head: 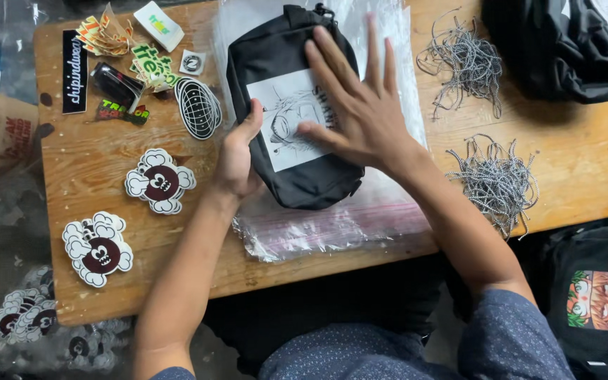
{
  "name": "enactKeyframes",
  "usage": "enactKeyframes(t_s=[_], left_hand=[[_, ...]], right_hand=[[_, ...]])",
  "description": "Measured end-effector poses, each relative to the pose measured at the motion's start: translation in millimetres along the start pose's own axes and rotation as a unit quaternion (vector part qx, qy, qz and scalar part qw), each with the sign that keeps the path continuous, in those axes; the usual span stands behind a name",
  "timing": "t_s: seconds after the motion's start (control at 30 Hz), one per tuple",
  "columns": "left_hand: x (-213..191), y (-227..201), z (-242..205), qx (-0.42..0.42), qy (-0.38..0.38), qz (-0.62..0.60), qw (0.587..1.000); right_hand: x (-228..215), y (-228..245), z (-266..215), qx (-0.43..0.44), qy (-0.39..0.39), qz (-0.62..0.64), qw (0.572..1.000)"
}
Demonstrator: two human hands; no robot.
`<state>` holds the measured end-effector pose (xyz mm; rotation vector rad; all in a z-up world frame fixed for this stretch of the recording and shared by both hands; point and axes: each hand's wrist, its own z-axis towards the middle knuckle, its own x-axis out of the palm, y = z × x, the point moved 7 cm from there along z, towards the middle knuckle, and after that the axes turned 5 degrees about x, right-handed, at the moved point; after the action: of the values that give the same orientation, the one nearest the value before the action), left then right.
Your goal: The person unpacks small black pouches from plastic bags, attaches a metal chain to a skull-shaped keychain, and places the keychain onto the pouch. They then place the pouch back into a plastic bag and repeat the process with additional pouches.
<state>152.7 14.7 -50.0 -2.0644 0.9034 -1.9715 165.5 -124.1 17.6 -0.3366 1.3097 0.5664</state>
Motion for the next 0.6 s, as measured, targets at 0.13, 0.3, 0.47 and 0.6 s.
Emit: enactKeyframes(t_s=[0.13, 0.3, 0.47, 0.6], left_hand=[[-17, -13, -2, 0.050, -0.065, 0.077, 0.994], [-15, -23, -15, 0.077, 0.019, 0.464, 0.882], [-15, -9, -30, -0.047, -0.009, 0.236, 0.971], [7, -21, -31, 0.056, 0.253, 0.001, 0.966]], right_hand=[[7, -42, -3, 0.111, -0.111, 0.016, 0.987], [-39, -46, -10, 0.049, -0.184, 0.224, 0.956], [-31, -52, -12, 0.140, -0.035, 0.384, 0.912], [-16, -91, -20, 0.252, -0.160, 0.396, 0.868]])
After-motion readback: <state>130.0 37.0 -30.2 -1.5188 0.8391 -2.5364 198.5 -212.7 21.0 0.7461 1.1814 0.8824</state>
